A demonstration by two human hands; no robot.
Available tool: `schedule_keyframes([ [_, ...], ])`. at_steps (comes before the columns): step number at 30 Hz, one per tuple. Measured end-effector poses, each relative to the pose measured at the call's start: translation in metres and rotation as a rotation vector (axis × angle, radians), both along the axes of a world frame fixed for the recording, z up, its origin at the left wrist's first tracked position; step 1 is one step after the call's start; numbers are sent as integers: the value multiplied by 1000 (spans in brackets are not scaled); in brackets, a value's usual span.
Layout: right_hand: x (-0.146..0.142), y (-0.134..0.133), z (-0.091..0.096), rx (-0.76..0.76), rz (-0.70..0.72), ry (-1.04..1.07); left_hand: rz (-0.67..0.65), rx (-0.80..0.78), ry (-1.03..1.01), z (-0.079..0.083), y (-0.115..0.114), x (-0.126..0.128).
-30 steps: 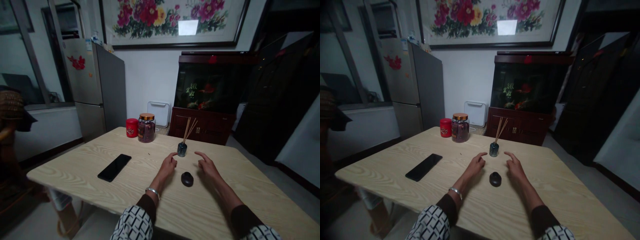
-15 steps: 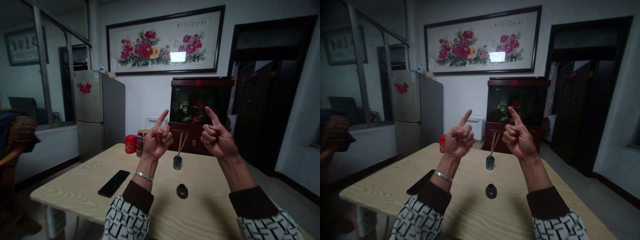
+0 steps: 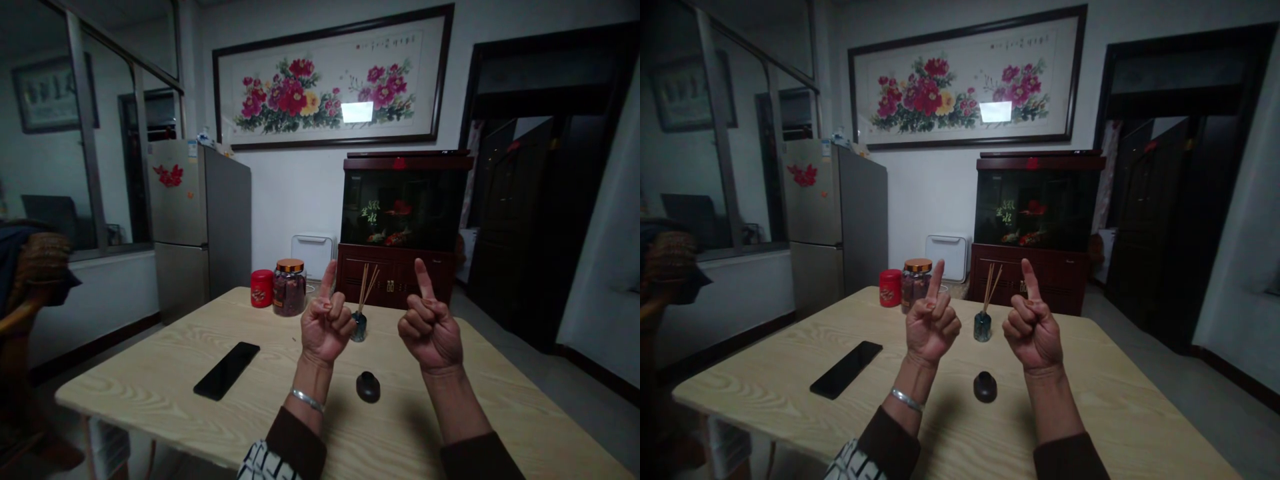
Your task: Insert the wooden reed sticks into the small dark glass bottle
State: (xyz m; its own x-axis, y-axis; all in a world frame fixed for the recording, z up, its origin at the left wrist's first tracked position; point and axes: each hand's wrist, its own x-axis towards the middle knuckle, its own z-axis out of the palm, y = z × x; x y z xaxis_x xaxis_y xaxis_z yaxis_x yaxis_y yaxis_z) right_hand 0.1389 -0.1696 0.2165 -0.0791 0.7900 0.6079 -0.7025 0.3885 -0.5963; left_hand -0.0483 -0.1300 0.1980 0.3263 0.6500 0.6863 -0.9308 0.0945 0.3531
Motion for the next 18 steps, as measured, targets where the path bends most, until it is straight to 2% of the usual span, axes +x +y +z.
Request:
schedule_keyframes([
  [5, 5, 8, -7, -26, -42, -66, 20, -7, 39, -7, 10, -2],
  [9, 13, 27, -32, -110, -63, -142, 65, -70, 122, -27, 27, -2],
  [12, 23, 56, -66, -276, -149, -303, 194, -156, 408, -58, 56, 0],
  [14, 29, 82, -95, -422, -295, -497, 387, -242, 769, -86, 81, 5],
  [16, 35, 112, -123, -521, -482, -746, 626, -259, 1131, -114, 107, 13],
  [18, 37, 145, -147, -536, -613, -912, 709, -275, 1217, -140, 129, 22],
])
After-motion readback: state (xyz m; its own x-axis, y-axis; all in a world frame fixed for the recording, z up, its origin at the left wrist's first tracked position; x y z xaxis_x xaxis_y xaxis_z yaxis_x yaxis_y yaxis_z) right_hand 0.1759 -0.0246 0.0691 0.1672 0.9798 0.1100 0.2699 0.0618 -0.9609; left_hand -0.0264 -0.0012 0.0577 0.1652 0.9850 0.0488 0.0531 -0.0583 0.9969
